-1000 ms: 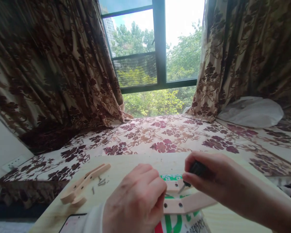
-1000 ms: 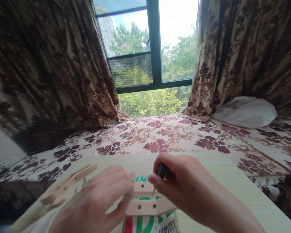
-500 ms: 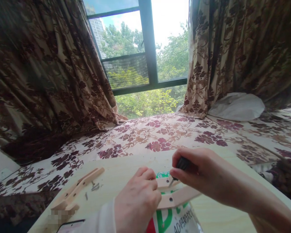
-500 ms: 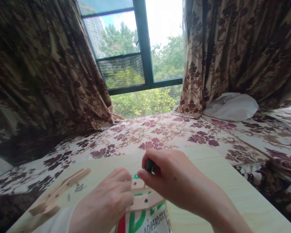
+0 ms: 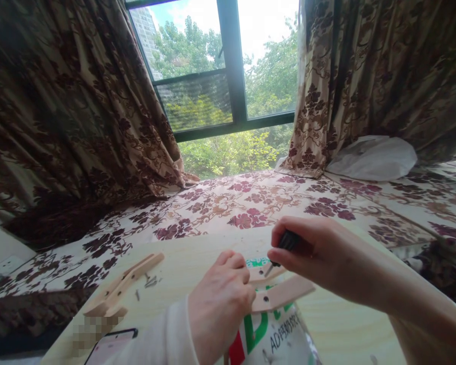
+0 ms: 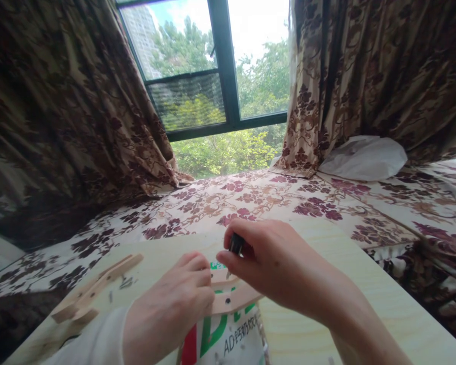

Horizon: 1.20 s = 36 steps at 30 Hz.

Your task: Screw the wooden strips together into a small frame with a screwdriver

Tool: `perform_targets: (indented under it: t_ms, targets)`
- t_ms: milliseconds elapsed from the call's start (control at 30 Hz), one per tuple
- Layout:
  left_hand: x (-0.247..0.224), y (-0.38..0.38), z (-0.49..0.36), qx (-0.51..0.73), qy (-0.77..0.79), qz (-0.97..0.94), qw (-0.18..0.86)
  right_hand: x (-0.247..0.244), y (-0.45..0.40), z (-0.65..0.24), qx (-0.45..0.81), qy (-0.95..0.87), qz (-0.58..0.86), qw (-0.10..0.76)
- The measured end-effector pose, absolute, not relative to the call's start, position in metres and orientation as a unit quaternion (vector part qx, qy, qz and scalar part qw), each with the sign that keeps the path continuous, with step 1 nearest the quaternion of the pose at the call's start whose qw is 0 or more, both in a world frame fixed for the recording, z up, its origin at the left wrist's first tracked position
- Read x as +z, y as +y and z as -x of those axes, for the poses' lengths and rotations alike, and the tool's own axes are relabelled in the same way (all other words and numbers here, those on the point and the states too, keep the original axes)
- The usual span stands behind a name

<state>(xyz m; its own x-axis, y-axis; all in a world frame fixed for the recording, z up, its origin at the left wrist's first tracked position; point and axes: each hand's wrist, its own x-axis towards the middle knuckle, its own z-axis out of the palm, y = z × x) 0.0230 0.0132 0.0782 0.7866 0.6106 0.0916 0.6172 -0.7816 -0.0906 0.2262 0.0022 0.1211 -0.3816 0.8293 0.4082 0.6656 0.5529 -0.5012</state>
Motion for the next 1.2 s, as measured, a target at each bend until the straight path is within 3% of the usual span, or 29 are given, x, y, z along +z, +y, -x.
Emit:
perform_targets:
  t_ms: [400, 533, 800, 1200]
  targets:
    - [0.073, 0.015, -0.015, -0.081, -0.341, 0.936, -0.024, 0.12, 0.005, -0.228, 0.114, -0.82, 0.46, 0.322]
    - [0.078, 0.011, -0.016, -0.041, -0.367, 0.929, -0.042, 0.118, 0.002, -0.228, 0.16, -0.831, 0.428, 0.316]
    - [0.081, 0.013, -0.018, -0.008, -0.382, 0.923, -0.038, 0.118, -0.005, -0.223, 0.259, -0.862, 0.367, 0.236]
    - [0.071, 0.018, -0.014, -0.048, -0.366, 0.929, -0.037, 0.122, -0.013, -0.222, 0.242, -0.878, 0.361, 0.199]
